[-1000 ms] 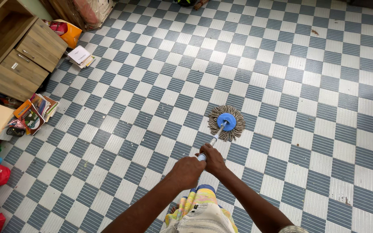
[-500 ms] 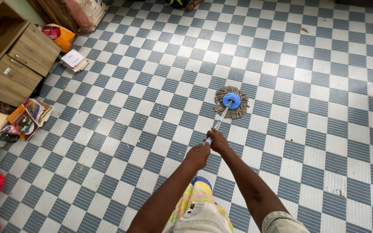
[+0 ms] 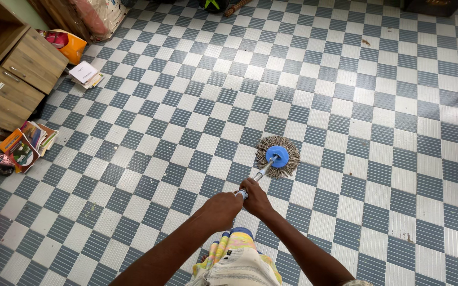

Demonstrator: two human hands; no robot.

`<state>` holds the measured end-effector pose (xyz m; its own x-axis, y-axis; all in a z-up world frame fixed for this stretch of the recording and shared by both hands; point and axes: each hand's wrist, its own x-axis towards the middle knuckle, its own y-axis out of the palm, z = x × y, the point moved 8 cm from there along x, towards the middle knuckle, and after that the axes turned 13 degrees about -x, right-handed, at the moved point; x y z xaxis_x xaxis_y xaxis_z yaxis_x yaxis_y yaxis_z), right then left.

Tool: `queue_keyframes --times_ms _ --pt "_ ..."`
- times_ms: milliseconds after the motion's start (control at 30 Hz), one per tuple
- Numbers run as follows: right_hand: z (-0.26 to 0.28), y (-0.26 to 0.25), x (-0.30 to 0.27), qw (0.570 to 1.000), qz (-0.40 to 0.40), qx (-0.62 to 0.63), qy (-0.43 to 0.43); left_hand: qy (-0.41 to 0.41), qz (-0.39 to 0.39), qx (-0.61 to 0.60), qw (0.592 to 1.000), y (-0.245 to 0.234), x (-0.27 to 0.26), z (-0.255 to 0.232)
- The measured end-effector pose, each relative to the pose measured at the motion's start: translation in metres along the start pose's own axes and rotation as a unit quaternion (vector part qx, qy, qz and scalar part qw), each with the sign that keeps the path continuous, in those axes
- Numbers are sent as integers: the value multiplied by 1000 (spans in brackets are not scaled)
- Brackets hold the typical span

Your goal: The person mops a checkered tile floor using a blue spin mop. They move the mop back and forth across the room, then walk to a pink bucket, dip the mop head into the water, and wring it out using the handle's spinning mechanism.

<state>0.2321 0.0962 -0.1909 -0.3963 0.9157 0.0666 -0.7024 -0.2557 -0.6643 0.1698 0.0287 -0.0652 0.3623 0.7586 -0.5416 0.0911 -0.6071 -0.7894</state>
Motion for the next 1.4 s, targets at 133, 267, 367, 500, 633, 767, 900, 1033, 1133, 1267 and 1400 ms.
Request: queue_keyframes --times_ms 133,267,367,500,633,767,900,1033,1133,1267,1400 --pt "-17 9 10 1000 -20 19 3 -19 -24 -9 999 6 16 6" --pt "-63 31 23 1000 1 2 15 -31 -48 -26 998 31 48 15" --pt "-108 46 35 999 8 -35 13 -15 -75 -30 997 58 77 20" --pt "-153 58 51 993 53 -99 30 -18 -92 -53 994 82 111 25" --pt "-155 57 48 994 37 -92 46 -25 -80 -45 995 81 114 22" --pt "-110 47 33 999 -4 -49 22 -3 -74 -17 997 55 74 21" --pt "-41 34 7 999 -31 25 -10 -60 -28 -2 998 15 12 12" --pt "11 31 -18 993 -47 91 -53 -98 -17 2 995 -2 -38 -5" --pt "15 40 -25 994 -26 95 -55 -108 -42 -20 993 0 -51 -13" --pt "-9 45 -23 992 -26 93 -78 -153 -63 -65 984 17 -37 -16" --pt "-55 57 -6 994 16 97 -51 -146 -114 -107 977 28 -8 -14"
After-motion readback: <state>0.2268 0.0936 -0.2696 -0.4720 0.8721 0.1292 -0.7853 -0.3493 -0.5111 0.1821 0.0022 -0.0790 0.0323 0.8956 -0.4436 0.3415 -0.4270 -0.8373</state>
